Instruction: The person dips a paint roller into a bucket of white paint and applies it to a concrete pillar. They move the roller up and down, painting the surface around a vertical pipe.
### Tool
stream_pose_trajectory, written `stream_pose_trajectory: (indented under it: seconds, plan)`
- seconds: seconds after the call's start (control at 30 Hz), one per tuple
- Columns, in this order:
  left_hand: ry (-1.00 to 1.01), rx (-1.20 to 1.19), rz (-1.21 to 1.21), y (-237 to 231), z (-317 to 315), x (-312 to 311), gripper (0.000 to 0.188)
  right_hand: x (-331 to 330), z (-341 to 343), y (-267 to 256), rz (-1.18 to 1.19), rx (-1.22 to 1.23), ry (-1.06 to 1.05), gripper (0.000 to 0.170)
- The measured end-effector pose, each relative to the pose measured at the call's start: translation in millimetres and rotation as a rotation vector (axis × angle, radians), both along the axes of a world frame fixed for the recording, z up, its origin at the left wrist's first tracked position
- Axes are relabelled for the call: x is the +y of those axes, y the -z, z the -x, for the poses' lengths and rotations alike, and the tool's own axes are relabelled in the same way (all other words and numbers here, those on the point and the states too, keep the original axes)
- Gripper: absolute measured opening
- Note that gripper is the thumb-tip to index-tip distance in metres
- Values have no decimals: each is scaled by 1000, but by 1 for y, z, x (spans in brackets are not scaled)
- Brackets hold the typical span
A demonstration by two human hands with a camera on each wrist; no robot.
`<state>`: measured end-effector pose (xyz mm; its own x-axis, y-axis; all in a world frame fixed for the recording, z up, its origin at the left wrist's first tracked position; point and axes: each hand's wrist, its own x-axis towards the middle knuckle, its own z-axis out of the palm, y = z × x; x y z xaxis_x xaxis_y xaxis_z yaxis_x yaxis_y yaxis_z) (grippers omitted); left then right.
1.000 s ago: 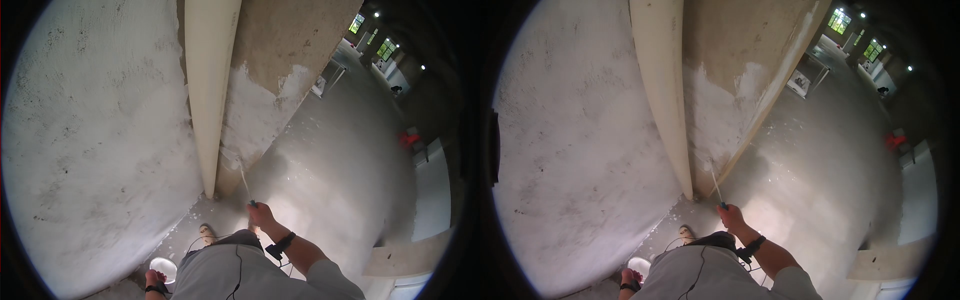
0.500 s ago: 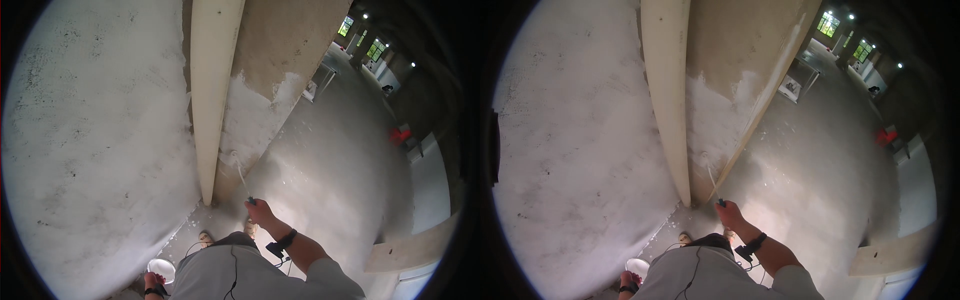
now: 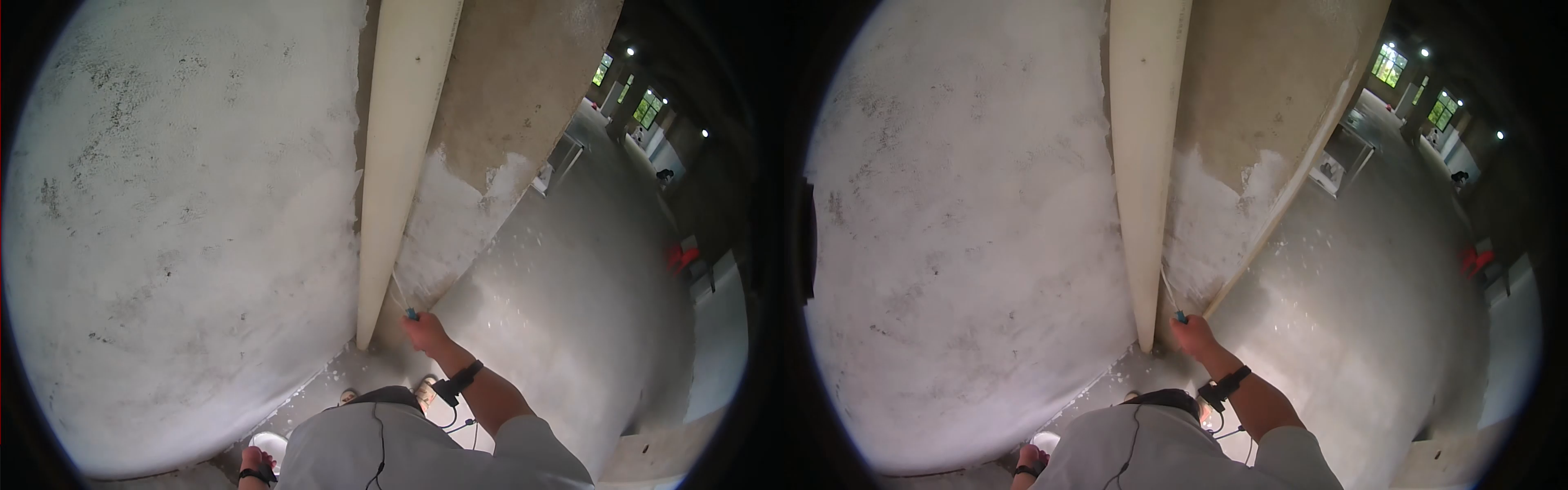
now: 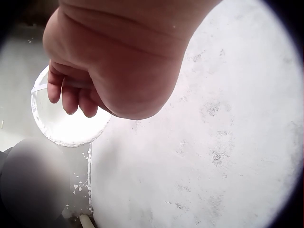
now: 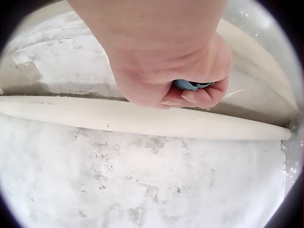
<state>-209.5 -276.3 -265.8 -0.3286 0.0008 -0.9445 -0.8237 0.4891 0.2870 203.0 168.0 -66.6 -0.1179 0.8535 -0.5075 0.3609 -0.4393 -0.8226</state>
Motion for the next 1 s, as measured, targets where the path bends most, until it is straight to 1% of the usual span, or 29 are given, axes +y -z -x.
stream_pose_trajectory:
  seconds: [0.1,0.13,0.17,0.2,0.27,0.3,0.33,0.37,0.4,0.47,0.5,0.57,0.6,0.67,0.77,0.8,0.93,1.0]
  plan:
    - [-1,8,59,-3,3,12,13,-10,-15,15,-4,27,35,33]
    - [19,4,61,3,5,14,13,-17,-24,22,-32,-29,25,36]
    - [26,-26,53,29,13,7,12,-20,-32,27,-60,-87,13,40]
    - [31,-57,48,45,16,3,12,-27,-39,23,-58,-94,27,40]
    - [64,-37,71,27,8,20,11,-47,-49,5,46,-111,111,40]
    - [85,-11,88,4,-1,35,12,-54,-57,10,53,-118,126,40]
    - [100,-19,93,-2,-5,42,12,-61,-66,17,36,-139,107,36]
    - [69,-13,65,-5,-8,48,11,-67,-75,23,19,-159,86,32]
    - [36,-7,38,-6,-10,52,10,-72,-79,16,25,-165,99,32]
    - [69,-13,6,-4,-8,53,8,-85,-84,-5,113,-182,127,30]
    - [89,-16,-36,-4,-9,54,7,-90,-88,-4,121,-186,134,30]
    - [68,-22,-35,-6,-11,56,7,-96,-93,-3,182,-99,172,29]
    - [41,-23,-40,-8,-11,57,7,-98,-93,2,182,-98,174,29]
    - [45,-25,-43,-12,-13,58,7,-100,-91,20,88,-138,159,29]
    - [36,-29,-27,-12,-11,58,7,-91,-71,33,17,-113,140,30]
    - [22,-33,-6,-12,-10,58,8,-85,-56,13,117,-35,175,30]
    - [47,-8,-27,-32,-15,53,7,-51,-20,14,95,-14,114,31]
    - [40,39,14,-45,-20,53,7,-31,-4,18,38,-2,37,32]
